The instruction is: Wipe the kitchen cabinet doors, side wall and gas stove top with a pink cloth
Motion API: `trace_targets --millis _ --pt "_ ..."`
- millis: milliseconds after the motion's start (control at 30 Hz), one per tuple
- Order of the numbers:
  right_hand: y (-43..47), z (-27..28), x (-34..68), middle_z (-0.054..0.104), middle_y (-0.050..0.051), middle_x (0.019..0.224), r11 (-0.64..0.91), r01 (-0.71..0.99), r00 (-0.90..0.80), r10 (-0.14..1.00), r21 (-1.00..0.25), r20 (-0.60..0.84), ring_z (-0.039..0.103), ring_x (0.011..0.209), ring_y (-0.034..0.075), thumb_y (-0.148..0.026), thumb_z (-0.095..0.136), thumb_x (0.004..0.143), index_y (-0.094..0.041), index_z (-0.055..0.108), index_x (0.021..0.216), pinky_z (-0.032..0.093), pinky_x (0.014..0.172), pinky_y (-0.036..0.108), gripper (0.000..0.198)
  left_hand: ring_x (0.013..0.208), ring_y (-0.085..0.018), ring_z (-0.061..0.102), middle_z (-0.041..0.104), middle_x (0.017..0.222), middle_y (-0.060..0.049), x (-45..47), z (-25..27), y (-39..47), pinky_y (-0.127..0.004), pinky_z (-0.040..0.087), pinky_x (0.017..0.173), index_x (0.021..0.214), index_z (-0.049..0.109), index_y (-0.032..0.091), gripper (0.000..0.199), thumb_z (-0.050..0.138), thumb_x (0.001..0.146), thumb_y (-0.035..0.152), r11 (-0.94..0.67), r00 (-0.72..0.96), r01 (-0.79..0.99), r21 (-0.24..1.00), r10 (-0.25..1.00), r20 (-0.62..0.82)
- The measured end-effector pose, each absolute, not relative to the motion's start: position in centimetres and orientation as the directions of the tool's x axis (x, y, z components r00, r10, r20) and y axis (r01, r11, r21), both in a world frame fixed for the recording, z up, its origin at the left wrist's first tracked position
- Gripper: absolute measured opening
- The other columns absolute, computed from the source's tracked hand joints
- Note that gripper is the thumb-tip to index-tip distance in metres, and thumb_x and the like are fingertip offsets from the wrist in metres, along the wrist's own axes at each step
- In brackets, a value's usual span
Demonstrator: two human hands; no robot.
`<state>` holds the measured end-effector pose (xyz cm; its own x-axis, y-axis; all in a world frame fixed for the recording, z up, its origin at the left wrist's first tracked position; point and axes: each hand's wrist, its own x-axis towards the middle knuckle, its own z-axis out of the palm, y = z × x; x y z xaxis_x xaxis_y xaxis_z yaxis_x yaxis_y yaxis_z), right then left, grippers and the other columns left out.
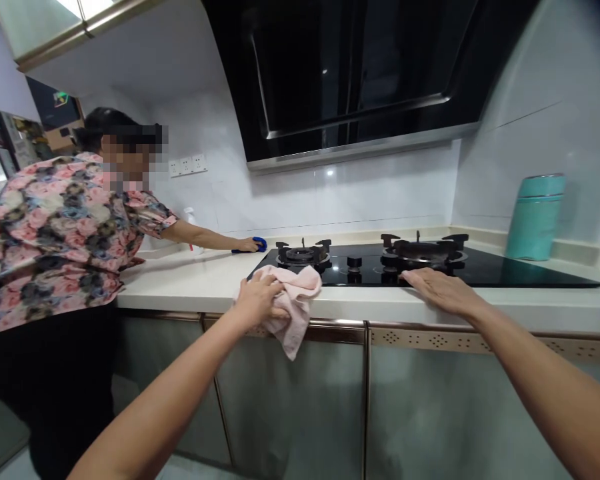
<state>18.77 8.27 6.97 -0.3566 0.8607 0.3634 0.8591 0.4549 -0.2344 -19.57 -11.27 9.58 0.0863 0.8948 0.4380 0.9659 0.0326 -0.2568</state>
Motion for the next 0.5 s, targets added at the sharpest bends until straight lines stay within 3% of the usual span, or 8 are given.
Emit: trace_targets --millis 200,333,433,500 --pt "8.3 6.9 18.8 0.058 0.013 0.145 0.432 0.868 -0.337 0.873 -0.243 0.352 0.052 0.136 0.030 -0.050 0.017 0.104 -0.025 0.064 0.132 0.043 0.104 0.044 0.060 0.134 -0.035 0.047 0.055 0.146 -0.010 -27.6 10.2 -14.7 -0.047 0.043 0.108 0.125 0.063 0.035 0.062 0.081 0.072 0.061 0.182 -0.082 0.960 -0.212 0.909 0.408" --pt "8.9 6.6 18.8 0.062 0.012 0.140 0.466 0.855 -0.354 0.846 -0.228 0.399 0.055 0.132 0.032 -0.054 0.017 0.103 -0.027 0.068 0.122 0.045 0.102 0.047 0.061 0.123 -0.031 0.054 0.061 0.136 -0.010 -29.1 10.9 -16.8 -0.042 0.044 0.107 0.117 0.067 0.032 0.041 0.074 0.081 0.049 0.161 -0.061 0.964 -0.211 0.909 0.412" --pt "9.2 6.4 18.8 0.061 0.012 0.142 0.476 0.847 -0.358 0.840 -0.236 0.409 0.055 0.132 0.033 -0.058 0.016 0.102 -0.028 0.068 0.122 0.044 0.102 0.050 0.063 0.117 -0.026 0.059 0.068 0.126 -0.004 -29.1 11.7 -18.1 -0.034 0.046 0.102 0.107 0.070 0.034 0.021 0.064 0.086 0.035 0.207 -0.144 0.974 -0.092 0.879 0.455" --pt "9.3 6.2 18.8 0.060 0.013 0.143 0.475 0.846 -0.355 0.841 -0.243 0.408 0.053 0.133 0.033 -0.058 0.016 0.102 -0.027 0.068 0.123 0.042 0.103 0.050 0.064 0.111 -0.023 0.063 0.072 0.116 -0.002 -29.1 12.6 -18.8 -0.031 0.048 0.095 0.106 0.070 0.034 0.023 0.059 0.086 0.031 0.304 -0.265 0.953 0.005 0.823 0.502"
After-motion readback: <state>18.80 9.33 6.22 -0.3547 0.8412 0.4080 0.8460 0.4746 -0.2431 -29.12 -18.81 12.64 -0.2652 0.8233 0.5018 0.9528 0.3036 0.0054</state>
